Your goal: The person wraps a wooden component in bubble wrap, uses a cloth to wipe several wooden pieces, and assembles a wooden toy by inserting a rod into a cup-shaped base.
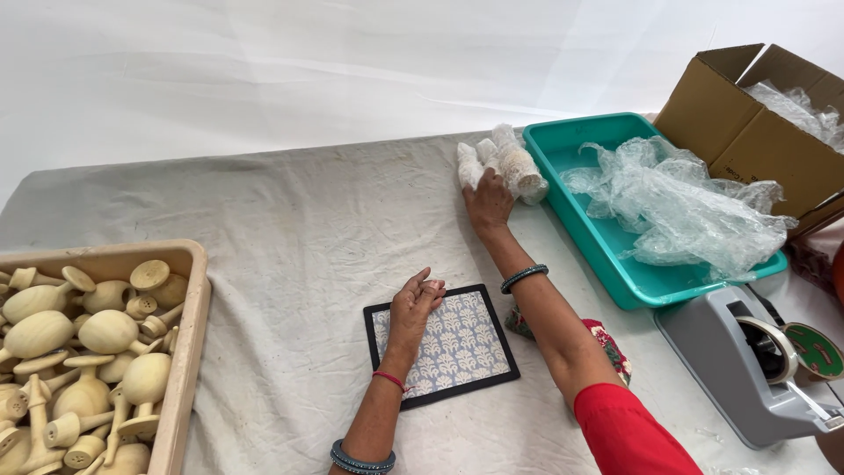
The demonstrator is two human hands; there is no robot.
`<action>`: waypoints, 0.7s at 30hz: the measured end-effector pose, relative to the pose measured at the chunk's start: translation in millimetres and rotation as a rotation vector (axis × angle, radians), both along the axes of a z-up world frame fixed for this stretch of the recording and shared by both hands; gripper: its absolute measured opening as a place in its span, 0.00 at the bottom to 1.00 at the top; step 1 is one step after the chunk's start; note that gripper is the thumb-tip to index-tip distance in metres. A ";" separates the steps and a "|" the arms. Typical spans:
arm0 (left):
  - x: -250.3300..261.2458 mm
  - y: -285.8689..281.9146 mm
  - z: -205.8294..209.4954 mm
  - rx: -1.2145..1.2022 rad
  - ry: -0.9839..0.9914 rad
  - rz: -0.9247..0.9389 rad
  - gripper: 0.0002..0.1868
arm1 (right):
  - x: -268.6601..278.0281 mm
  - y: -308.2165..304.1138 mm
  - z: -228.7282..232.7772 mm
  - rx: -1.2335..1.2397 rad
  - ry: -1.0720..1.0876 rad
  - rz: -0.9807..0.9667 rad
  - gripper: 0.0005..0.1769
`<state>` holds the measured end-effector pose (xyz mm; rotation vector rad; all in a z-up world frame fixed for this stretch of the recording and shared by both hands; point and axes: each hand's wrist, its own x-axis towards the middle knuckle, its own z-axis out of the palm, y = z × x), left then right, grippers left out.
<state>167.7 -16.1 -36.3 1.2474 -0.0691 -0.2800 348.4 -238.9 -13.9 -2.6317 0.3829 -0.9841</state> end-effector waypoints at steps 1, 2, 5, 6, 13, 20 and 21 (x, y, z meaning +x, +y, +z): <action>-0.1 -0.2 -0.3 0.003 -0.006 -0.008 0.33 | 0.6 -0.1 -0.8 -0.047 0.082 -0.012 0.24; -0.4 -0.3 -0.4 0.007 -0.012 -0.017 0.32 | 0.9 -0.1 -1.5 -0.093 0.165 -0.024 0.24; -2.2 0.6 4.4 0.050 0.003 -0.014 0.30 | -4.7 7.4 6.5 -0.092 0.372 -0.055 0.22; -1.7 0.6 3.1 0.049 0.003 -0.013 0.30 | -12.3 12.0 10.5 -0.093 0.372 -0.055 0.22; 0.7 -1.3 -4.5 0.045 -0.009 -0.028 0.28 | -37.7 1.6 -4.4 -0.252 0.128 0.125 0.27; 0.3 -0.5 -1.8 0.048 -0.014 -0.032 0.27 | -51.6 3.3 13.1 -0.317 0.117 0.156 0.30; 0.0 -0.4 -1.8 0.049 -0.011 -0.031 0.27 | -55.4 9.6 18.7 -0.316 0.119 0.156 0.30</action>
